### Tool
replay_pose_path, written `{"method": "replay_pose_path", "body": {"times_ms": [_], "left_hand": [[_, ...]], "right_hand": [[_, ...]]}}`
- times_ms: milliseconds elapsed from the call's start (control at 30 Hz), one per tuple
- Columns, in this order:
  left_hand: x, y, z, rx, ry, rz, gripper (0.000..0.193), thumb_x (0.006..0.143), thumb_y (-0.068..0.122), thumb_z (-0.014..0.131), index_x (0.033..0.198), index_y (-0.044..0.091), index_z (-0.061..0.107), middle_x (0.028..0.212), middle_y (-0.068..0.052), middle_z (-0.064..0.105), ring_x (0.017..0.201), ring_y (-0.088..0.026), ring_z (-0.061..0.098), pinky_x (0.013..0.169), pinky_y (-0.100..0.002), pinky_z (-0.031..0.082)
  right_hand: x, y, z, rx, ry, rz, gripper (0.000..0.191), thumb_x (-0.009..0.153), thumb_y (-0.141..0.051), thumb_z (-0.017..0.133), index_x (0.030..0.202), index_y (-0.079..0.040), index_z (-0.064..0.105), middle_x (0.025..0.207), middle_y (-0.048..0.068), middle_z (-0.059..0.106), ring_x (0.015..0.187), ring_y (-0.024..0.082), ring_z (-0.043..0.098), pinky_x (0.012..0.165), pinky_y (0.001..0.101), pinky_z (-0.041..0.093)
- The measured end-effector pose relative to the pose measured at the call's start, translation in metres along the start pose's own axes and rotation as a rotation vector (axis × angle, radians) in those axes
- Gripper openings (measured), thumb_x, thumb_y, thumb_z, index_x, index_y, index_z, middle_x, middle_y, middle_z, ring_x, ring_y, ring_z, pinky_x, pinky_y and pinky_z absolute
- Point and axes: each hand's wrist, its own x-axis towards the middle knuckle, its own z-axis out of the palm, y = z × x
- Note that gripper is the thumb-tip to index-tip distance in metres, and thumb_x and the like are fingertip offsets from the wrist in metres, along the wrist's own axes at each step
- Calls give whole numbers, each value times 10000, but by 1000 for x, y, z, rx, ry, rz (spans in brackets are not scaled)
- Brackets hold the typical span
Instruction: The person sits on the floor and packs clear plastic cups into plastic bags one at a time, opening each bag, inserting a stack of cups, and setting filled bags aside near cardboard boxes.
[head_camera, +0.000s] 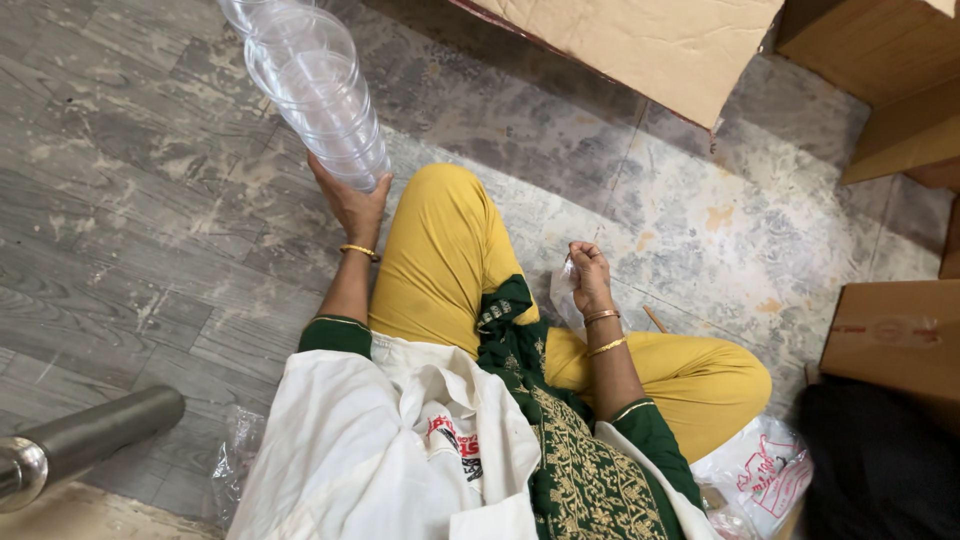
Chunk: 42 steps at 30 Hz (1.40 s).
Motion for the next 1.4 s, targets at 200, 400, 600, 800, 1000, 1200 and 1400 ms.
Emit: {"method": "replay_pose_path", "body": {"times_ms": [200,400,600,800,1000,1200,1400], "left_hand": [[1,-11,6,-23,-23,37,1355,689,202,1019,1611,25,41,1632,-275,226,1520,-439,286,1259,-472,284],[1,-9,6,-45,-58,11,1337,690,217,1005,1611,32,54,1634,-260,252,1514,-431,321,1238,-463,327],[3,0,6,-53,-87,-10,1360,691,258,1007,1606,19,29,1637,-273,241,1502,-429,334,1220,-453,340],[4,-2,6,-29,-94,45,1382,705,287,1027,1611,-15,30,1658,-297,219,1538,-433,297,1259,-429,301],[5,-10,2,26,-128,102,1406,702,299,1051,1603,-63,33,1657,-322,195,1549,-438,269,1275,-420,269],[6,-13,-2,-30,-152,131,1376,718,260,1048,1617,-53,55,1662,-294,244,1556,-413,315,1286,-421,296],[13,-12,-3,-199,-222,128,1366,748,200,1034,1633,-46,22,1668,-262,250,1549,-374,363,1294,-418,342]], "right_hand": [[4,7,-5,37,-2,-10,70,953,-81,687,1017,-76,657,861,-16,645,752,88,591,684,235,486],[5,10,-7,29,18,7,73,947,-90,684,1013,-78,652,852,-11,646,746,97,597,679,246,492],[3,7,-6,29,9,6,78,957,-106,680,1021,-80,644,850,-6,641,750,96,589,683,241,483],[0,8,-5,10,43,29,59,951,-121,659,1007,-107,645,867,-33,632,769,81,585,677,232,480],[2,21,-10,-5,49,0,37,949,-115,657,984,-127,663,860,-61,605,765,53,533,652,212,430],[5,33,-13,49,57,12,18,958,-118,664,966,-126,649,852,-54,605,773,59,552,675,214,458],[4,32,-14,31,99,120,141,856,-111,593,980,-128,657,825,-35,618,724,71,561,593,234,432]]}}
